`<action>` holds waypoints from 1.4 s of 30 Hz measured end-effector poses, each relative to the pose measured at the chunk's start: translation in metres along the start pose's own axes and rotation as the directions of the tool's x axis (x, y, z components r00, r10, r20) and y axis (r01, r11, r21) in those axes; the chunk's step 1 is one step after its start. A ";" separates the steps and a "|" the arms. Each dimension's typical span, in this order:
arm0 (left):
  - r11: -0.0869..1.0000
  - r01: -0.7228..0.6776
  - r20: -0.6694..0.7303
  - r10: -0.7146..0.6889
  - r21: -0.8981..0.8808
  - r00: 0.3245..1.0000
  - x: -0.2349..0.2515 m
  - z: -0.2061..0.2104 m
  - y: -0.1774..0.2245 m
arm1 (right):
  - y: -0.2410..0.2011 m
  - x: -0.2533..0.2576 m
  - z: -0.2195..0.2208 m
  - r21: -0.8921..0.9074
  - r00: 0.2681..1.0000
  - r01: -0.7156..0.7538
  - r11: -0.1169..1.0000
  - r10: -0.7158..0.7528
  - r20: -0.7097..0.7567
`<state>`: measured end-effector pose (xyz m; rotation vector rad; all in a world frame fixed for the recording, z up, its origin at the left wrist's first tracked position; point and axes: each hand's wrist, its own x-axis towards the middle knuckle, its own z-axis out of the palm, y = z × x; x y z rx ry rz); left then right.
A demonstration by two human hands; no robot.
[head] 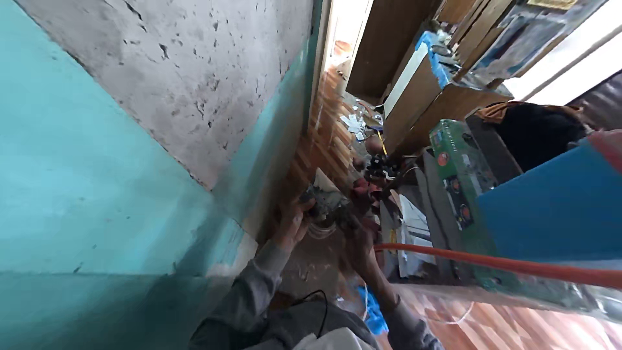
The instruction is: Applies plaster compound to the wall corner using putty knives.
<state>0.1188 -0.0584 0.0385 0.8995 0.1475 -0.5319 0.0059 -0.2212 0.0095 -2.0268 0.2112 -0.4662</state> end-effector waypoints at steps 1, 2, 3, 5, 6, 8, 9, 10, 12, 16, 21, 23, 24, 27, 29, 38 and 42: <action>0.999 -0.030 0.003 0.030 0.019 1.000 -0.008 0.002 0.013 | 0.001 -0.003 -0.002 -0.043 1.000 -0.010 0.999 0.011 0.022; 0.997 -0.065 0.003 0.065 0.039 0.998 -0.015 0.002 0.024 | 0.001 -0.003 -0.004 -0.063 0.999 -0.038 0.997 0.038 -0.002; 0.994 -0.092 -0.005 0.093 0.056 0.996 -0.023 -0.001 0.031 | -0.003 -0.001 -0.008 -0.068 0.997 -0.056 0.996 0.052 -0.054; 0.990 -0.107 -0.036 0.110 0.089 0.993 -0.037 -0.012 0.032 | -0.016 0.005 -0.012 -0.044 0.990 -0.046 0.998 0.039 -0.138; 0.990 -0.098 -0.050 0.104 0.098 0.993 -0.042 -0.017 0.028 | -0.027 0.006 -0.011 -0.036 0.989 -0.019 0.999 0.013 -0.149; 0.993 -0.072 -0.067 0.079 0.092 0.995 -0.050 -0.023 0.017 | -0.048 -0.001 -0.004 -0.020 0.991 0.077 0.997 -0.078 -0.109; 0.994 -0.067 -0.073 0.073 0.085 0.995 -0.053 -0.024 0.014 | -0.051 -0.007 0.002 -0.004 0.988 0.135 0.991 -0.134 -0.081; 0.993 -0.076 -0.080 0.083 0.089 0.993 -0.055 -0.025 0.015 | -0.044 -0.011 0.010 -0.013 0.974 0.216 0.976 -0.216 -0.068; 0.990 -0.116 -0.088 0.123 0.074 0.989 -0.062 -0.031 0.022 | -0.021 -0.018 0.014 -0.042 0.945 0.326 0.944 -0.325 0.031; 0.979 -0.203 -0.060 0.202 -0.002 0.978 -0.084 -0.041 0.040 | -0.010 -0.025 -0.003 -0.030 0.975 0.204 0.979 -0.200 0.092; 0.989 -0.123 0.024 0.121 0.083 0.992 -0.109 -0.055 0.024 | -0.037 0.003 -0.030 0.750 0.962 0.008 0.661 0.201 -0.187; 0.986 -0.066 0.075 0.055 0.153 0.996 -0.121 -0.051 0.012 | -0.053 0.014 -0.032 0.874 0.956 -0.030 0.484 0.270 -0.116; 0.983 -0.041 0.089 0.025 0.178 0.996 -0.128 -0.047 0.006 | -0.055 0.012 -0.032 0.874 0.965 -0.066 0.481 0.253 -0.067; 0.987 -0.002 0.145 -0.021 0.161 0.989 -0.139 -0.035 -0.003 | -0.053 0.022 -0.019 0.944 0.992 -0.097 0.316 0.107 0.066; 0.991 -0.011 0.202 -0.017 0.135 0.979 -0.142 -0.030 -0.007 | -0.053 0.029 -0.009 0.966 0.987 -0.161 0.200 0.012 0.162; 1.000 -0.008 0.174 0.007 0.003 0.985 -0.138 -0.029 -0.008 | -0.006 -0.045 0.015 0.517 0.975 -0.223 0.826 0.184 0.127; 0.983 -0.116 0.085 0.105 0.140 0.991 -0.149 -0.088 -0.019 | 0.094 -0.105 0.012 0.666 0.873 -0.453 0.592 0.445 0.198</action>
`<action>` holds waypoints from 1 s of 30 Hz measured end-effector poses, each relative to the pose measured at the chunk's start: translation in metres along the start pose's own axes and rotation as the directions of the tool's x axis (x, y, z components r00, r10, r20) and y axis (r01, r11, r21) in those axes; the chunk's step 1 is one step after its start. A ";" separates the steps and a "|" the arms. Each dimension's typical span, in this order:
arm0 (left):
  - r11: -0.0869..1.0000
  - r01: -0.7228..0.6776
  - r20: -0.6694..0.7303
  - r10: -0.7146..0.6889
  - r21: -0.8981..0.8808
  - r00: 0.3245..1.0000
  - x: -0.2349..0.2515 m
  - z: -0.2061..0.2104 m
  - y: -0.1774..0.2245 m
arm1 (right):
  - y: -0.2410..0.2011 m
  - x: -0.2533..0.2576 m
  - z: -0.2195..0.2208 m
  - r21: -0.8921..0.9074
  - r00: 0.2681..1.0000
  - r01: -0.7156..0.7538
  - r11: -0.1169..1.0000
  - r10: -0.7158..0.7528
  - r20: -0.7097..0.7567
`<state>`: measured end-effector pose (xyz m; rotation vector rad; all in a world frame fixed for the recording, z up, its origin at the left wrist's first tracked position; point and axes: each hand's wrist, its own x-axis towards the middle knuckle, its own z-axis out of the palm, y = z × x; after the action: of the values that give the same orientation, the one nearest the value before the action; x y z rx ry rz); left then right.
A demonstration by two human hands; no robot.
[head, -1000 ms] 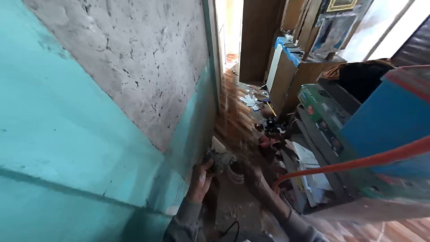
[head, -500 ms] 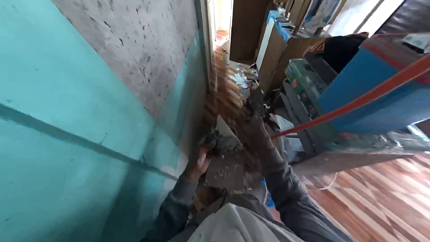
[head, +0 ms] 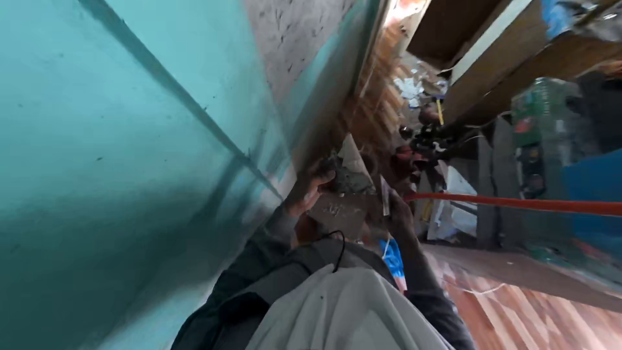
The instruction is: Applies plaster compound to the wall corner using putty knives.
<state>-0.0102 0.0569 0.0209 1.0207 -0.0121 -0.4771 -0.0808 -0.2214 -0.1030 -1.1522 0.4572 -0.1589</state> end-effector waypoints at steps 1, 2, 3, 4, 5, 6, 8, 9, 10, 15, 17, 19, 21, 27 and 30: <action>1.000 -0.016 -0.037 0.016 0.020 0.999 -0.008 -0.019 -0.012 | 0.018 -0.003 -0.016 0.116 0.998 -0.069 0.991 0.070 -0.004; 0.999 -0.023 -0.096 0.026 0.024 0.995 -0.018 -0.038 -0.028 | 0.033 -0.007 -0.029 0.211 0.994 -0.110 0.971 0.110 0.012; 0.999 -0.028 -0.170 0.030 0.015 0.985 -0.030 -0.057 -0.046 | 0.042 -0.013 -0.037 0.261 0.990 -0.141 0.955 0.140 0.021; 0.999 -0.035 -0.249 0.035 0.007 0.968 -0.043 -0.073 -0.062 | 0.045 -0.019 -0.040 0.271 0.985 -0.171 0.947 0.172 0.021; 0.999 -0.042 -0.321 0.042 0.007 0.946 -0.058 -0.086 -0.075 | 0.045 -0.020 -0.037 0.273 0.980 -0.194 0.942 0.196 0.019; 0.998 -0.060 -0.385 0.056 0.002 0.921 -0.071 -0.094 -0.084 | 0.041 -0.019 -0.033 0.270 0.978 -0.208 0.940 0.207 0.031; 0.994 -0.112 -0.487 0.097 -0.002 0.868 -0.095 -0.097 -0.083 | 0.022 -0.011 -0.018 0.227 0.975 -0.221 0.949 0.210 0.071; 0.991 -0.135 -0.531 0.116 0.002 0.840 -0.106 -0.094 -0.076 | 0.008 -0.006 -0.011 0.207 0.975 -0.216 0.954 0.199 0.097; 0.986 -0.167 -0.573 0.136 -0.002 0.808 -0.117 -0.091 -0.066 | -0.009 -0.002 -0.004 0.187 0.975 -0.203 0.961 0.182 0.126; 0.976 -0.214 -0.629 0.147 -0.031 0.764 -0.128 -0.078 -0.038 | -0.056 0.023 0.038 0.028 0.933 -0.260 0.965 0.243 0.267; 0.982 -0.188 -0.645 0.140 -0.006 0.751 -0.105 -0.072 -0.039 | -0.054 0.035 0.072 -0.090 0.908 -0.218 0.972 0.236 0.345; 0.980 -0.197 -0.661 0.152 0.006 0.735 -0.082 -0.062 -0.035 | -0.056 0.037 0.107 -0.254 0.884 0.003 0.967 0.116 0.453; 0.972 -0.233 -0.650 0.182 0.008 0.737 -0.064 -0.050 -0.023 | -0.068 0.026 0.138 -0.363 0.822 0.328 0.872 -0.074 0.565; 0.947 -0.314 -0.623 0.284 0.065 0.729 -0.025 -0.011 0.012 | -0.087 0.010 0.177 -0.236 0.443 0.879 0.416 -0.524 0.728; 0.940 -0.323 -0.621 0.321 0.114 0.715 -0.015 -0.003 0.017 | -0.100 0.015 0.183 -0.154 0.263 0.960 0.232 -0.572 0.777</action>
<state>-0.0165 0.0719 0.0363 1.1086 0.4126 0.2114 0.0223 -0.1127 0.0431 -1.9623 -0.8662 -0.6248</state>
